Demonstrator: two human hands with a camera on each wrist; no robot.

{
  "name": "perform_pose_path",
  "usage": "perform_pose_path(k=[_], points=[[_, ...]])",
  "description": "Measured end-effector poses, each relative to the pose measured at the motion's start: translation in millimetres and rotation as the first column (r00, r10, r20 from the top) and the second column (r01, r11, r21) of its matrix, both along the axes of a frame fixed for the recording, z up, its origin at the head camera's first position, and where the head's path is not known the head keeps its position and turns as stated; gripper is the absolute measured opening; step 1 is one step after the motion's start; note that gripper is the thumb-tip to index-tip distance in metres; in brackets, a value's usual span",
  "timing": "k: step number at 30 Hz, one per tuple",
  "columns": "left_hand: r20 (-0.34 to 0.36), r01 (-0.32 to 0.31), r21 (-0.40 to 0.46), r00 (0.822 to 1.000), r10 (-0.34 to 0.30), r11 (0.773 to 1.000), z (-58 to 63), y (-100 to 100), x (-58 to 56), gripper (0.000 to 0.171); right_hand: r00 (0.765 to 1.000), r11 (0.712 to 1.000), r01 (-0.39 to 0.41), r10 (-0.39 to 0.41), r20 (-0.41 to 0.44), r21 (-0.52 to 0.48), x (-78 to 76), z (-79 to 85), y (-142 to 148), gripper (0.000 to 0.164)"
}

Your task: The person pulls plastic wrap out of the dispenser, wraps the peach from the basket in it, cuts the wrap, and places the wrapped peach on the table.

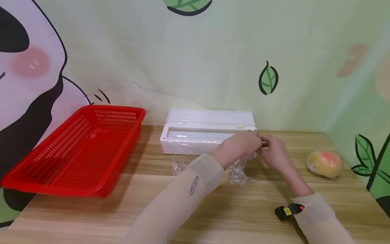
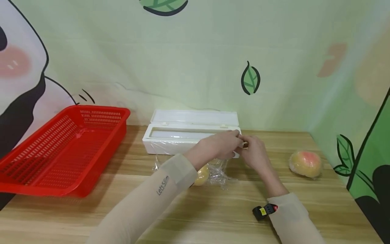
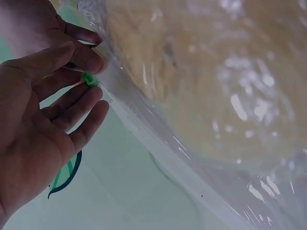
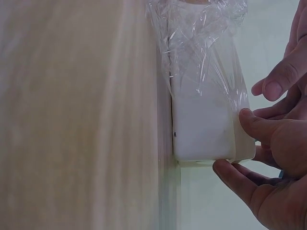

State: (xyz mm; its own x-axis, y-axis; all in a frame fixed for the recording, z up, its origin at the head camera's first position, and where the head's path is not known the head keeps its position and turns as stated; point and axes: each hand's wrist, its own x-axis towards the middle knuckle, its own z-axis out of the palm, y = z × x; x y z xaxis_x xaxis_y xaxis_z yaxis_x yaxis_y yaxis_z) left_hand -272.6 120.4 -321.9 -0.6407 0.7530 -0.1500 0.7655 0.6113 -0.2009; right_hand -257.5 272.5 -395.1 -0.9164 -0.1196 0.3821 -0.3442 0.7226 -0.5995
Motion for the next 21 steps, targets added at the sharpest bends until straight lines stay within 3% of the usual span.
perform_pose_path(k=[5, 15, 21], points=[[0.007, 0.003, 0.011, 1.000, -0.003, 1.000, 0.2, 1.4, -0.8, 0.024, 1.000, 1.000, 0.011, -0.011, 0.000, 0.002, 0.3, -0.8, 2.4, 0.038], [0.009, -0.068, 0.034, 0.998, 0.067, 0.997, 0.5, 3.4, 5.4, 0.017, 1.000, 1.000, 0.013, -0.013, 0.007, 0.011, -1.2, 0.3, 0.1, 0.033], [0.011, -0.106, 0.013, 0.994, 0.106, 0.994, 3.8, -0.4, 8.0, 0.028, 1.000, 1.000, 0.009, -0.009, -0.009, 0.008, -1.2, -1.2, -0.8, 0.034]])
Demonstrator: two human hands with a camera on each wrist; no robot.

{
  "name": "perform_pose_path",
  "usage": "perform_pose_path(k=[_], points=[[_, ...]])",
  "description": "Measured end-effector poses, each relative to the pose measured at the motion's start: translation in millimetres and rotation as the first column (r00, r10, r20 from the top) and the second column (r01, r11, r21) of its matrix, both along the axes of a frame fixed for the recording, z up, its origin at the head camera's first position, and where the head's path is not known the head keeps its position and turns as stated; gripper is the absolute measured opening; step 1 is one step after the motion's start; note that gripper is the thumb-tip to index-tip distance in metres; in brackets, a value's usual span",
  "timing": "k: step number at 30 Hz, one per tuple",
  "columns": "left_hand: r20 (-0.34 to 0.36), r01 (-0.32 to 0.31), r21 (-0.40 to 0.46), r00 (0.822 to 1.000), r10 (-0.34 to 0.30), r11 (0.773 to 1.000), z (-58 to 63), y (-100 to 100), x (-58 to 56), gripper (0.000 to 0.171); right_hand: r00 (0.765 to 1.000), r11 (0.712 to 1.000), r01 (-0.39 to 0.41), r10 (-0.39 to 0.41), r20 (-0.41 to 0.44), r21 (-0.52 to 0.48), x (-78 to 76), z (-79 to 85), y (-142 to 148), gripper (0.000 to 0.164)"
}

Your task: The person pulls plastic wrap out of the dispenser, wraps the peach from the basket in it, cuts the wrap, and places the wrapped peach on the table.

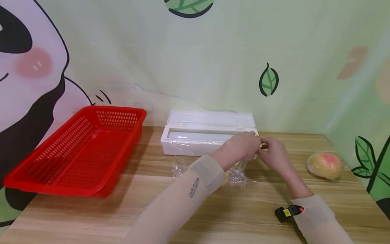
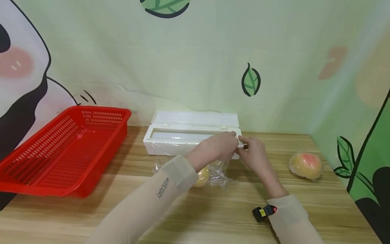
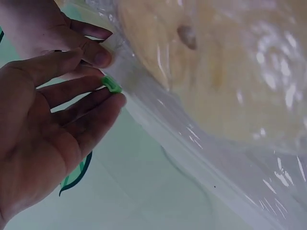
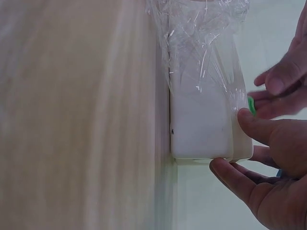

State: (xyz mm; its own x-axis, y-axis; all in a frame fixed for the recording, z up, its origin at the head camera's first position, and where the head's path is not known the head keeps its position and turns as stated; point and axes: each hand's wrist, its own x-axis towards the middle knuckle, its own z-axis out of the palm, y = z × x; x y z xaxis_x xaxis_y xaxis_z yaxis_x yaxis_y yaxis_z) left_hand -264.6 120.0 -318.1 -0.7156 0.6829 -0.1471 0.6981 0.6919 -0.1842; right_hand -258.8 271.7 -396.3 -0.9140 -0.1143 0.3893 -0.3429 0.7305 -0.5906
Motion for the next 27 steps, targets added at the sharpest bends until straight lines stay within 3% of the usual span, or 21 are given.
perform_pose_path(k=[3, 8, 27], points=[[-0.009, -0.013, -0.008, 1.000, 0.013, 1.000, 0.5, -4.5, 1.2, 0.031, 1.000, 1.000, 0.006, -0.006, 0.017, 0.004, 1.1, -0.1, -0.1, 0.040], [-0.043, 0.003, 0.038, 0.999, -0.001, 0.999, -2.4, -12.2, -0.6, 0.018, 0.999, 1.000, 0.013, -0.013, 0.040, 0.018, 1.8, 0.4, -0.4, 0.048], [-0.094, 0.006, 0.082, 0.996, 0.002, 0.997, -2.7, -29.0, -6.8, 0.014, 0.994, 1.000, 0.020, -0.021, 0.105, 0.016, 0.2, 2.4, -1.4, 0.054]])
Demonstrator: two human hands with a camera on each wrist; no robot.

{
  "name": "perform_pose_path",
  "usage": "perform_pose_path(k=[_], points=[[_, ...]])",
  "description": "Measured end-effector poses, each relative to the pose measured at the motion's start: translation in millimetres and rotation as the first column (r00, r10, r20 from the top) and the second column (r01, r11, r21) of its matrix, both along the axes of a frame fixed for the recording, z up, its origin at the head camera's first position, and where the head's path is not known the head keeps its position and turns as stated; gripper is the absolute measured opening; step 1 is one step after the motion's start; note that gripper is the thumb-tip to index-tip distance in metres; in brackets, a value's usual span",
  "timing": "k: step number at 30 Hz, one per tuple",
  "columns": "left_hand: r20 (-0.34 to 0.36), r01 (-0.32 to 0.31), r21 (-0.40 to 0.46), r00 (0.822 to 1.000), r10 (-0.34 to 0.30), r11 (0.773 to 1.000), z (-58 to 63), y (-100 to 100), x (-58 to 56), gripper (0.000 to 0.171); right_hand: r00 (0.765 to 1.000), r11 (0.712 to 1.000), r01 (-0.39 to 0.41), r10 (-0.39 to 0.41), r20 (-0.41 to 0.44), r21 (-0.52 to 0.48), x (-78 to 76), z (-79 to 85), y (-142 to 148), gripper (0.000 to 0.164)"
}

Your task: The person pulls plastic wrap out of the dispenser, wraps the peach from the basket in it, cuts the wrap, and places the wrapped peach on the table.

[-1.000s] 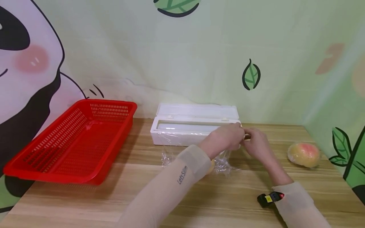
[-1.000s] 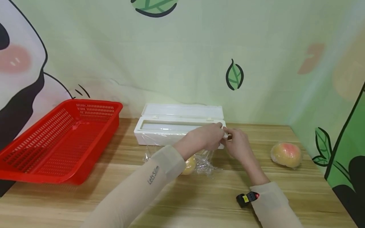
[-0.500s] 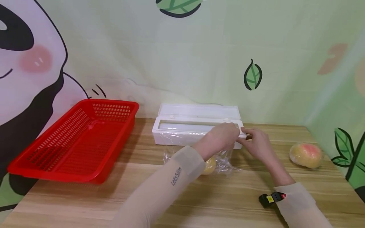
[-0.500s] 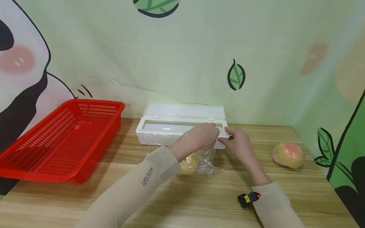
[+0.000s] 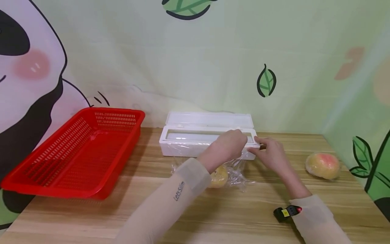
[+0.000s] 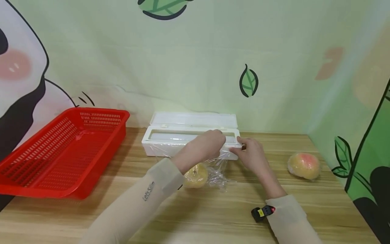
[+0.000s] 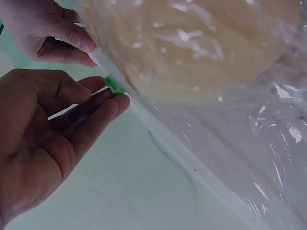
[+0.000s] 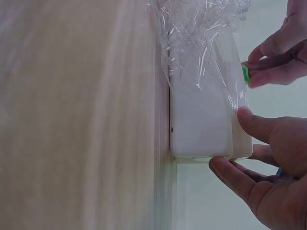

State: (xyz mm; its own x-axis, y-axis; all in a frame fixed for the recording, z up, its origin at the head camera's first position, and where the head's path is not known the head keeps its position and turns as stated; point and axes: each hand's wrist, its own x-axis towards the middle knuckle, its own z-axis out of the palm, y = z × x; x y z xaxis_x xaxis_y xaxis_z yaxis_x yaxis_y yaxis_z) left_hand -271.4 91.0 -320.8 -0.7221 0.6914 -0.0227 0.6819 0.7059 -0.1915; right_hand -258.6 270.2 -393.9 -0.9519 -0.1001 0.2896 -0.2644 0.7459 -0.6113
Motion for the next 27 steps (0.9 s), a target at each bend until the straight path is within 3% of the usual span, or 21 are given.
perform_pose_path(k=[7, 20, 27], points=[[-0.049, -0.015, 0.010, 0.999, 0.016, 1.000, 2.0, -11.7, 0.5, 0.013, 1.000, 1.000, -0.004, 0.004, 0.008, -0.011, 0.6, 2.2, -2.6, 0.056], [-0.032, -0.071, 0.052, 0.997, 0.073, 0.996, -1.0, -44.9, -4.4, 0.014, 0.999, 1.000, 0.010, -0.010, 0.033, 0.001, 2.0, 3.3, -2.3, 0.057], [-0.038, -0.082, 0.138, 0.995, 0.088, 0.987, -4.1, -57.6, -10.6, 0.018, 0.999, 1.000, 0.017, -0.017, 0.044, 0.003, 1.1, 1.8, -2.3, 0.059]])
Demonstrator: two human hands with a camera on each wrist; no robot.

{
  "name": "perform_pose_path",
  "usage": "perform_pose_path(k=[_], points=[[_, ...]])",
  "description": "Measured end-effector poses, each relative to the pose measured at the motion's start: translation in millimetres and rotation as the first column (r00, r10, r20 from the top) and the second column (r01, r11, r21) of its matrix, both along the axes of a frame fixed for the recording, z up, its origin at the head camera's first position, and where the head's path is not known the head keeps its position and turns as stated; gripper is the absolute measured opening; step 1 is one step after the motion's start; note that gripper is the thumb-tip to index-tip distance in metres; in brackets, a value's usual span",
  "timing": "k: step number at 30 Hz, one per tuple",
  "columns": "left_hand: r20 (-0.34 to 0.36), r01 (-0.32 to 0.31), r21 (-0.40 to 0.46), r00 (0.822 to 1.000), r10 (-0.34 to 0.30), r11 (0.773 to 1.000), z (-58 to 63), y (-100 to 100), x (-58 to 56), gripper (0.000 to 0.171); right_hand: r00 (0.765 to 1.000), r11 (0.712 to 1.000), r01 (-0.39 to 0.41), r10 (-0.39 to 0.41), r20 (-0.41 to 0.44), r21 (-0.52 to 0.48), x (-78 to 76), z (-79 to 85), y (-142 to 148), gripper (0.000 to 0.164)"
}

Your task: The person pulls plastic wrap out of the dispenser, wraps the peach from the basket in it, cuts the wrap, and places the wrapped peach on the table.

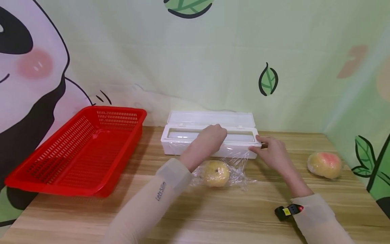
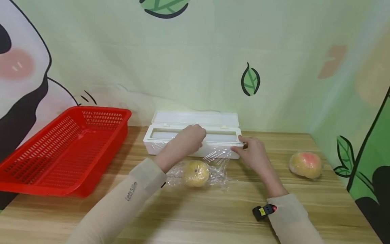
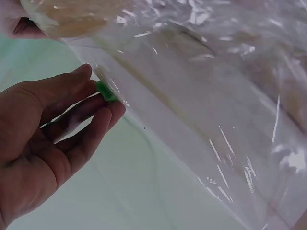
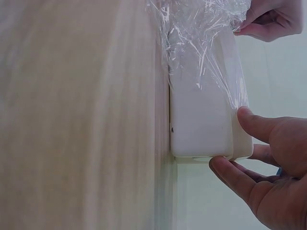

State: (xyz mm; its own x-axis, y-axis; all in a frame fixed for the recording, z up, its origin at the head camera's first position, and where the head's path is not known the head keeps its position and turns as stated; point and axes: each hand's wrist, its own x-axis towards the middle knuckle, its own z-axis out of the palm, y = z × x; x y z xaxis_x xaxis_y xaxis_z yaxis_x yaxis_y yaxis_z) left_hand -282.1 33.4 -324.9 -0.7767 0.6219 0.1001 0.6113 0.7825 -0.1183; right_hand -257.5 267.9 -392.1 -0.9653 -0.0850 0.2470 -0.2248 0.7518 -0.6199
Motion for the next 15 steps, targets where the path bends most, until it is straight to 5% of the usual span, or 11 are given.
perform_pose_path(k=[10, 15], points=[[0.035, -0.057, 0.117, 0.998, 0.053, 0.992, -4.3, -16.6, -9.1, 0.006, 1.000, 1.000, -0.006, 0.006, -0.022, -0.017, -1.9, -1.1, -0.9, 0.058], [-0.014, -0.036, 0.102, 0.999, 0.038, 0.994, -6.7, -19.6, -8.5, 0.012, 1.000, 1.000, -0.004, 0.004, -0.013, -0.016, -1.1, -1.2, -0.1, 0.058]])
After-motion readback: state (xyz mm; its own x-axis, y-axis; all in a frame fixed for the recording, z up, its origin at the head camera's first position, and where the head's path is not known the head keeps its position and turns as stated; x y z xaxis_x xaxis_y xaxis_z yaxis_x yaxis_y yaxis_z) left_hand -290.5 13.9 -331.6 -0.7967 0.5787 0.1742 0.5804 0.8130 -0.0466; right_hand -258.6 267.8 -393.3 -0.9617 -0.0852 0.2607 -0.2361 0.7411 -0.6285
